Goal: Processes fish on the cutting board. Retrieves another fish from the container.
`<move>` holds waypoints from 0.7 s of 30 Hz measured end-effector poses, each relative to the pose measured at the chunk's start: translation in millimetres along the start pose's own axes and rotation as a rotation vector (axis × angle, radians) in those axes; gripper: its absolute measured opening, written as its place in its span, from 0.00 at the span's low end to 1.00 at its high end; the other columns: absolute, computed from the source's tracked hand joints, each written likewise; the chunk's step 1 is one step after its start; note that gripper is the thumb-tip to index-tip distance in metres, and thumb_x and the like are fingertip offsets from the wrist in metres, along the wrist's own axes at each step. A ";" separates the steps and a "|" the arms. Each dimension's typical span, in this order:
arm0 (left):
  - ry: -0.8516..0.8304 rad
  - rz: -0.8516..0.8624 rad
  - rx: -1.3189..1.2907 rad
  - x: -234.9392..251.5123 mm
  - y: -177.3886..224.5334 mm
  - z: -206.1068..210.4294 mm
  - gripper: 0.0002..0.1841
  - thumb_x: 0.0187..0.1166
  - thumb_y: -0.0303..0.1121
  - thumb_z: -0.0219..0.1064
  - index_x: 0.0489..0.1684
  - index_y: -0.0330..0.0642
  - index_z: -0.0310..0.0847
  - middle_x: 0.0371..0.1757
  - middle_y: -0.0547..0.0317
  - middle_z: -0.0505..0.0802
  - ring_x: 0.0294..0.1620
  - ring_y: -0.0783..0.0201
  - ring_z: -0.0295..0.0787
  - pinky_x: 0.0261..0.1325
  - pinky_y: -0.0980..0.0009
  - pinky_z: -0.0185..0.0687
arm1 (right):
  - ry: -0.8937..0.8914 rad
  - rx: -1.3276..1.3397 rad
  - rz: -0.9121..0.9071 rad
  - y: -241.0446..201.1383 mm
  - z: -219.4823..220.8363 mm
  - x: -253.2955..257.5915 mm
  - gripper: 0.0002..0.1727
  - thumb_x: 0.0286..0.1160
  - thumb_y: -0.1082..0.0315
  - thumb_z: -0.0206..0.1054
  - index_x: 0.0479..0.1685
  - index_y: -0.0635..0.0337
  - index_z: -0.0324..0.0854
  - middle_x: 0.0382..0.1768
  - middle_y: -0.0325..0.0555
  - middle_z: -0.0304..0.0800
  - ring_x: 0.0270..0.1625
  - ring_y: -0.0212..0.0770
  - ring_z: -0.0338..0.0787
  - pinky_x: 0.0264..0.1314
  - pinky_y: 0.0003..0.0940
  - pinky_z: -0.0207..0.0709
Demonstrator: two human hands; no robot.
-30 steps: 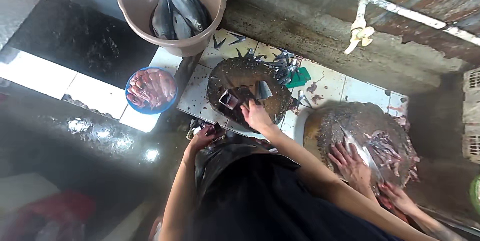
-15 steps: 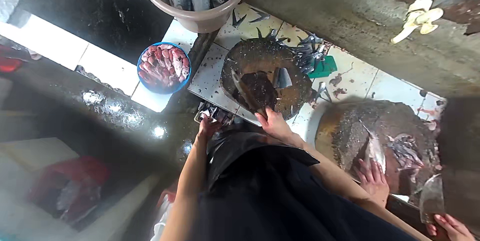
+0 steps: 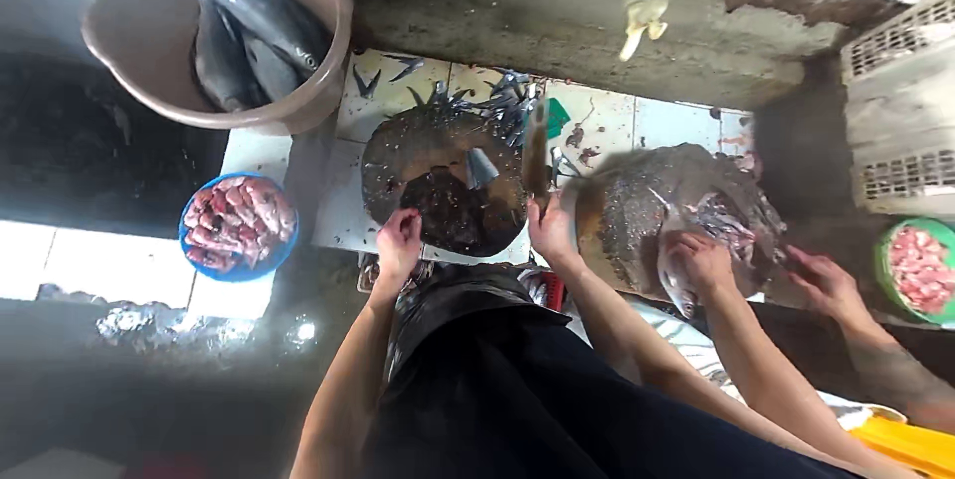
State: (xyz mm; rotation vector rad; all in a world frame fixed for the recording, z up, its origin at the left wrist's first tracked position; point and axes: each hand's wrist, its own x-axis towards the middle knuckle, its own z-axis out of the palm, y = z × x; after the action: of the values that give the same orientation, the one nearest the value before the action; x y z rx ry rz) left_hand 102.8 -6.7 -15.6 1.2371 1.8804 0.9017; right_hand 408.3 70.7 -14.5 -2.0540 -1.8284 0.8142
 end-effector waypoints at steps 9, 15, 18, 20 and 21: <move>-0.592 0.652 0.793 147.2 65.5 96.0 0.44 0.61 0.23 0.79 0.85 0.65 0.72 0.91 0.64 0.69 0.94 0.51 0.55 0.86 0.39 0.61 | -0.147 -0.066 0.110 8.1 11.3 10.7 0.31 0.90 0.43 0.50 0.67 0.63 0.76 0.40 0.54 0.93 0.48 0.54 0.95 0.54 0.54 0.87; -0.674 0.711 0.944 165.5 93.5 100.1 0.22 0.83 0.39 0.65 0.77 0.52 0.79 0.78 0.55 0.84 0.84 0.49 0.73 0.85 0.43 0.63 | -0.124 -0.029 0.129 18.2 21.2 10.3 0.33 0.89 0.43 0.49 0.73 0.64 0.74 0.41 0.55 0.94 0.48 0.54 0.96 0.55 0.53 0.87; -0.552 0.362 0.804 149.4 85.7 95.0 0.22 0.89 0.49 0.57 0.71 0.46 0.81 0.67 0.47 0.90 0.68 0.44 0.88 0.68 0.40 0.81 | -0.118 -0.008 0.116 20.4 20.3 12.0 0.31 0.89 0.43 0.49 0.70 0.63 0.76 0.40 0.54 0.93 0.47 0.53 0.95 0.53 0.52 0.87; -0.431 0.096 0.599 125.2 69.3 75.4 0.26 0.87 0.54 0.59 0.65 0.40 0.83 0.58 0.40 0.92 0.60 0.39 0.91 0.62 0.35 0.84 | -0.114 0.026 0.092 21.9 18.1 13.2 0.30 0.89 0.44 0.50 0.67 0.62 0.77 0.37 0.52 0.93 0.44 0.51 0.95 0.51 0.52 0.87; -0.334 -0.012 0.462 106.9 60.5 61.4 0.25 0.87 0.52 0.61 0.59 0.37 0.85 0.51 0.38 0.93 0.55 0.40 0.92 0.59 0.36 0.85 | -0.128 0.029 0.091 20.3 15.7 13.9 0.29 0.89 0.45 0.51 0.67 0.62 0.77 0.37 0.52 0.92 0.44 0.52 0.95 0.51 0.53 0.87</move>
State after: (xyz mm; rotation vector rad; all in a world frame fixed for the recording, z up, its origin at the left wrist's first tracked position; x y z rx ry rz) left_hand 149.9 122.4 -15.0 1.5330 1.8689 0.2279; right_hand 416.5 78.3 -41.4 -2.1254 -1.7865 1.0116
